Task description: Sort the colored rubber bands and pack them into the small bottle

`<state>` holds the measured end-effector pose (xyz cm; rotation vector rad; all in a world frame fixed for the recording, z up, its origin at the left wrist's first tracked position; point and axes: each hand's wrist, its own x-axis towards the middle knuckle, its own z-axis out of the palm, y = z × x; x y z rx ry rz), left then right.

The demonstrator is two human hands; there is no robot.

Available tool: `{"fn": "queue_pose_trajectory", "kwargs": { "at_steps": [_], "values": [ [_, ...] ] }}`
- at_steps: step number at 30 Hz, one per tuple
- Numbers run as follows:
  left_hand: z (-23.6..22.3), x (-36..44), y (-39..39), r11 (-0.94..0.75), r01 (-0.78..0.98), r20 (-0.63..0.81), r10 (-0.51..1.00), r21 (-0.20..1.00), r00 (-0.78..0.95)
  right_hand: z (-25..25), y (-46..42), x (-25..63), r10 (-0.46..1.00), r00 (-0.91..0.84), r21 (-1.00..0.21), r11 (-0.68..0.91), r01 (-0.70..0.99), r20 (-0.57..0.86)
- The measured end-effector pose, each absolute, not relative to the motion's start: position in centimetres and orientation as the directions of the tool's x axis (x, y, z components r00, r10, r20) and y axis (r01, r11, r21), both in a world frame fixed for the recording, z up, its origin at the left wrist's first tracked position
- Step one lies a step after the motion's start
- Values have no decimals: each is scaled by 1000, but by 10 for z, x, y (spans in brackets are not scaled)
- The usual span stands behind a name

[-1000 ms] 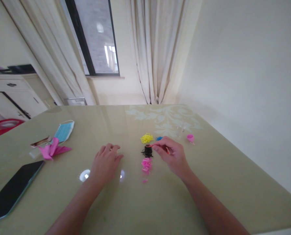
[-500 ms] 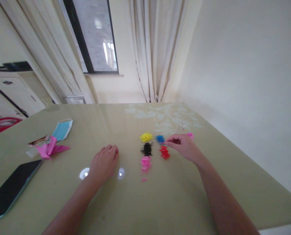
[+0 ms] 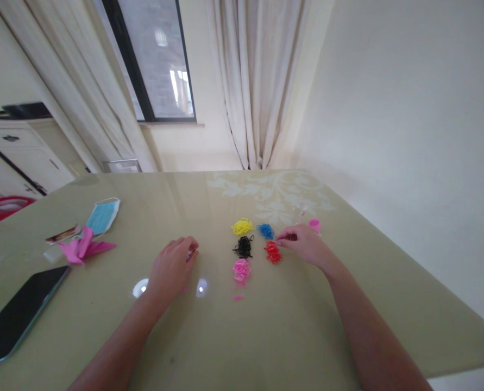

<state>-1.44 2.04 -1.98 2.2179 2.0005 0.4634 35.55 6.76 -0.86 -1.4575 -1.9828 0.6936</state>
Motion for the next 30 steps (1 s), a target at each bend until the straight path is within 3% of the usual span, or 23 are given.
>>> {"fn": "queue_pose_trajectory", "kwargs": {
  "at_steps": [7, 14, 30],
  "values": [
    [-17, -14, 20, -132, 928, 166, 983, 348, 78, 1, 57, 330, 936, -156, -706, 341, 621, 315],
    [-15, -13, 20, -106, 917, 172, 984, 384, 42, 0, 35, 289, 870, -246, -657, 486, 577, 427],
    [-12, -11, 19, -131, 878, 201, 979, 460, 41, -5, 27, 274, 857, -273, -667, 513, 540, 438]
  ]
}}
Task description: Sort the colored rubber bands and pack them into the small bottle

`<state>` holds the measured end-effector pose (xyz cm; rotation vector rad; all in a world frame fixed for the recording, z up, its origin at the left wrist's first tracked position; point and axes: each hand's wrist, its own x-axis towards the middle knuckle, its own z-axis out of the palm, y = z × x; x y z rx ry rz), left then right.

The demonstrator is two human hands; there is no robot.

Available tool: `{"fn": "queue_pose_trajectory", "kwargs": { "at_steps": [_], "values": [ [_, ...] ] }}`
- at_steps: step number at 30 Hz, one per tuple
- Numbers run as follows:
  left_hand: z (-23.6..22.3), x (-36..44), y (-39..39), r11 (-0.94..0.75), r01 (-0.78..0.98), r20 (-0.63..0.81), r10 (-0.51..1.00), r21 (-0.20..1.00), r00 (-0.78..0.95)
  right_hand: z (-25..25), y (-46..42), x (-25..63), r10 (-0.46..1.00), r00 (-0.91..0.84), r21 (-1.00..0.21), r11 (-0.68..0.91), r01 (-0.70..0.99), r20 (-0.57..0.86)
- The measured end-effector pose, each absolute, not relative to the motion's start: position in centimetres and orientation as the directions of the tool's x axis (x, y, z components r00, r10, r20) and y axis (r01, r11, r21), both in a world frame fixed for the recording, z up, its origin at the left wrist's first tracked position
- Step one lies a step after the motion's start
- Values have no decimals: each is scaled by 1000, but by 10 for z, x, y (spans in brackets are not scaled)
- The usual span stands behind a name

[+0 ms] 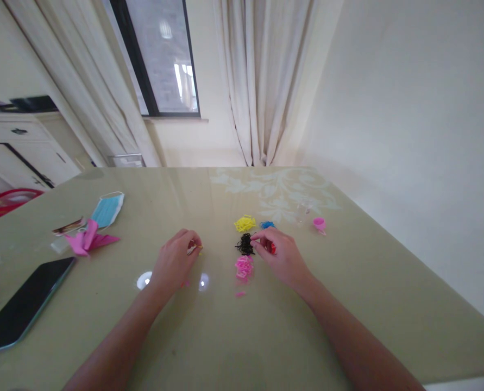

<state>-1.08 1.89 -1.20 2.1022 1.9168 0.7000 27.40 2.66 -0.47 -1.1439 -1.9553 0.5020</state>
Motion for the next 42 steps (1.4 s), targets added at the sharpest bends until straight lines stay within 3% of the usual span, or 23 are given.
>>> {"fn": "queue_pose_trajectory", "kwargs": {
  "at_steps": [5, 8, 13, 16, 21, 27, 37, 40, 42],
  "values": [
    [-10, -9, 18, -110, 855, 199, 980, 507, 8, -7, 27, 273, 846, -276, -651, 528, 544, 456],
    [-10, -9, 20, -155, 788, 240, 971, 596, 9, -7, 26, 271, 840, -281, -650, 538, 536, 464],
    [-11, 1, 18, -205, 410, 189, 979, 889, 78, -4, 21, 267, 829, -295, -661, 557, 502, 474],
    [-10, 12, 12, -142, 241, 108, 983, 960, 152, -3, 15, 263, 815, -320, -667, 579, 468, 483],
    [-8, 24, 3, -114, 207, 53, 959, 972, 279, -6, 9, 257, 774, -379, -654, 632, 416, 508],
    [-7, 30, -1, -67, 150, 20, 956, 986, 292, -11, 8, 256, 737, -445, -637, 670, 381, 508],
    [-14, 34, -3, -133, 115, 94, 950, 984, 297, -15, 9, 255, 755, -437, -652, 649, 393, 489],
    [-12, 32, -3, -190, 221, 116, 945, 957, 307, -13, 9, 256, 763, -427, -665, 639, 387, 485],
    [-10, 27, -1, -242, 427, 136, 955, 871, 263, -9, 11, 259, 760, -414, -671, 643, 370, 501]
  ]
}}
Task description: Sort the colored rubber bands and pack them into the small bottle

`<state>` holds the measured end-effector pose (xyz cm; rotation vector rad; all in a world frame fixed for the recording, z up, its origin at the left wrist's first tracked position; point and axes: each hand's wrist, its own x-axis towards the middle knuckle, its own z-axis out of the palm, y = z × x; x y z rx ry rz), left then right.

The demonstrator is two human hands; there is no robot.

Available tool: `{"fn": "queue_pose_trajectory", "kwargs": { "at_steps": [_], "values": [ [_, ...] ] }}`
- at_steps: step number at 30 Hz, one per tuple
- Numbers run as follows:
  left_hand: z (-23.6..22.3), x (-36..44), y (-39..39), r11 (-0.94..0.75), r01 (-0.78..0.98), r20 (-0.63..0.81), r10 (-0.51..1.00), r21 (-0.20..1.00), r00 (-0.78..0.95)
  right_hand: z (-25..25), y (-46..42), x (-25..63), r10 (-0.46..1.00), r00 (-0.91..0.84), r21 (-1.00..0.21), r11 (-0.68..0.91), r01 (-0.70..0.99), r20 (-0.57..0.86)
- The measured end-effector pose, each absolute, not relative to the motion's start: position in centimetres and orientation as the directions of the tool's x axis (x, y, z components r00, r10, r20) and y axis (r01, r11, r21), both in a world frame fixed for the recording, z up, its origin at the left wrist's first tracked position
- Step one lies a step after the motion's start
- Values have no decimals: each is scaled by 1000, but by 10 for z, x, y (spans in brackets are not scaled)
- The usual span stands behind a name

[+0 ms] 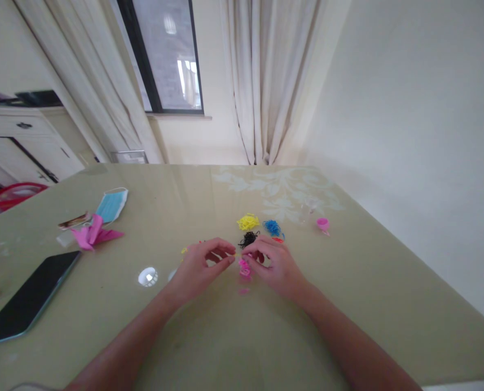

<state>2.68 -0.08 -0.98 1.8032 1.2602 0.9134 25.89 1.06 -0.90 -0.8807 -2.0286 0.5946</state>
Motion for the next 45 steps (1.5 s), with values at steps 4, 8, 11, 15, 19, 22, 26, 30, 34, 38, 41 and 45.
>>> {"fn": "queue_pose_trajectory", "kwargs": {
  "at_steps": [4, 8, 11, 15, 19, 22, 26, 30, 34, 38, 41, 45],
  "values": [
    [-11, 4, 6, -201, 892, 202, 971, 404, 128, 3, 16, 274, 767, -306, -716, 639, 282, 564],
    [-18, -15, 13, -100, 982, 69, 994, 162, 90, 13, 22, 291, 784, -142, -765, 621, 172, 605],
    [-19, -14, 17, -113, 980, 14, 994, 166, 112, 16, 24, 298, 779, -126, -769, 626, 127, 614],
    [-16, -2, 20, -100, 973, 24, 995, 206, 98, 19, 26, 304, 770, -129, -765, 637, 94, 625],
    [-12, 5, 21, -98, 968, 37, 995, 230, 92, 18, 31, 309, 778, -109, -771, 628, 105, 619],
    [-13, 5, 24, -90, 968, 45, 996, 233, 82, 12, 40, 310, 826, -73, -798, 559, 223, 558],
    [-17, 0, 28, -77, 966, 57, 996, 247, 65, 4, 64, 303, 880, -156, -736, 463, 494, 449],
    [-22, -1, 31, -95, 950, 98, 993, 297, 69, -3, 100, 287, 885, -280, -563, 454, 690, 371],
    [-26, 3, 31, -137, 929, 150, 985, 343, 90, -11, 129, 273, 891, -287, -523, 442, 729, 353],
    [-27, 8, 28, -186, 919, 140, 980, 348, 145, -17, 134, 274, 894, -280, -498, 430, 753, 350],
    [-27, 10, 27, -213, 915, 130, 975, 342, 178, -18, 120, 282, 889, -270, -493, 434, 754, 368],
    [-27, 12, 25, -227, 923, 157, 970, 310, 186, -18, 87, 293, 877, -251, -508, 448, 736, 410]
  ]
}}
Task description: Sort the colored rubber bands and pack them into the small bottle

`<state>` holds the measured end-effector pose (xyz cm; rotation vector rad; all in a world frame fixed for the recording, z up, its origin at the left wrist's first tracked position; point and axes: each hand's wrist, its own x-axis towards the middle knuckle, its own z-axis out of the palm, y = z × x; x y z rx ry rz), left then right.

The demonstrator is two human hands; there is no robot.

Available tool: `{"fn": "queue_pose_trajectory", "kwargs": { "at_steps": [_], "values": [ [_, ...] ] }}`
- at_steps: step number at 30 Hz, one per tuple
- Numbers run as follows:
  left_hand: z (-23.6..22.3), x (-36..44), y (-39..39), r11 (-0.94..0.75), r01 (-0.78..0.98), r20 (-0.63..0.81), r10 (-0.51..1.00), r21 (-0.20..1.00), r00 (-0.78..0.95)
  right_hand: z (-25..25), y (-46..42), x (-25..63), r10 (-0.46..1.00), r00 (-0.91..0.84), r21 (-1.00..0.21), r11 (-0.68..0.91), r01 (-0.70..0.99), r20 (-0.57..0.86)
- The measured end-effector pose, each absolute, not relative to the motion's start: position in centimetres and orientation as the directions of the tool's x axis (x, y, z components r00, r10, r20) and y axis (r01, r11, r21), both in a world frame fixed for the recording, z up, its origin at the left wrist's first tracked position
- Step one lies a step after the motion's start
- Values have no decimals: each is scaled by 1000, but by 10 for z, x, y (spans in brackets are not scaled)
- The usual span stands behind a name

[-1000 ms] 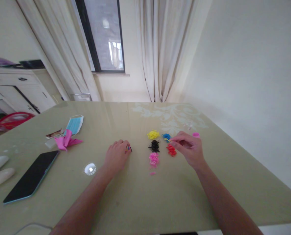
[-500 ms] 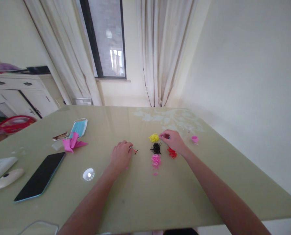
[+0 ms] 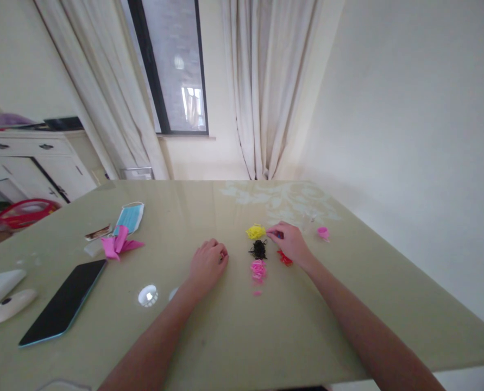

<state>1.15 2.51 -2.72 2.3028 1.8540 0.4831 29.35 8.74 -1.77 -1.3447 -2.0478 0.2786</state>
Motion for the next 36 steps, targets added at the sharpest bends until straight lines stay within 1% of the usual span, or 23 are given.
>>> {"fn": "queue_pose_trajectory", "kwargs": {
  "at_steps": [5, 10, 14, 18, 21, 24, 28, 32, 36],
  "values": [
    [-27, 11, 25, -247, 905, 227, 958, 346, 174, -18, 56, 291, 827, -219, -603, 535, 592, 518],
    [-26, 6, 23, -241, 876, 252, 957, 417, 144, -17, 42, 274, 816, -260, -642, 569, 513, 516],
    [-22, 9, 19, -255, 805, 266, 956, 536, 125, -13, 32, 263, 825, -309, -669, 565, 483, 473],
    [-18, 18, 10, -340, 629, 299, 938, 699, 175, -8, 24, 258, 839, -331, -697, 543, 469, 432],
    [-19, 25, 4, -378, 527, 307, 926, 761, 219, -7, 22, 255, 836, -344, -710, 547, 444, 428],
    [-20, 28, -1, -327, 478, 252, 944, 815, 215, -9, 19, 254, 812, -374, -709, 578, 404, 448],
    [-17, 31, -3, -287, 445, 198, 952, 848, 235, -10, 15, 252, 796, -422, -728, 586, 356, 434],
    [-11, 35, -6, -309, 436, 212, 943, 845, 257, -9, 11, 250, 789, -447, -733, 587, 344, 421],
    [-10, 37, -6, -327, 463, 216, 936, 824, 276, -4, 12, 252, 803, -415, -733, 577, 361, 428]
  ]
}}
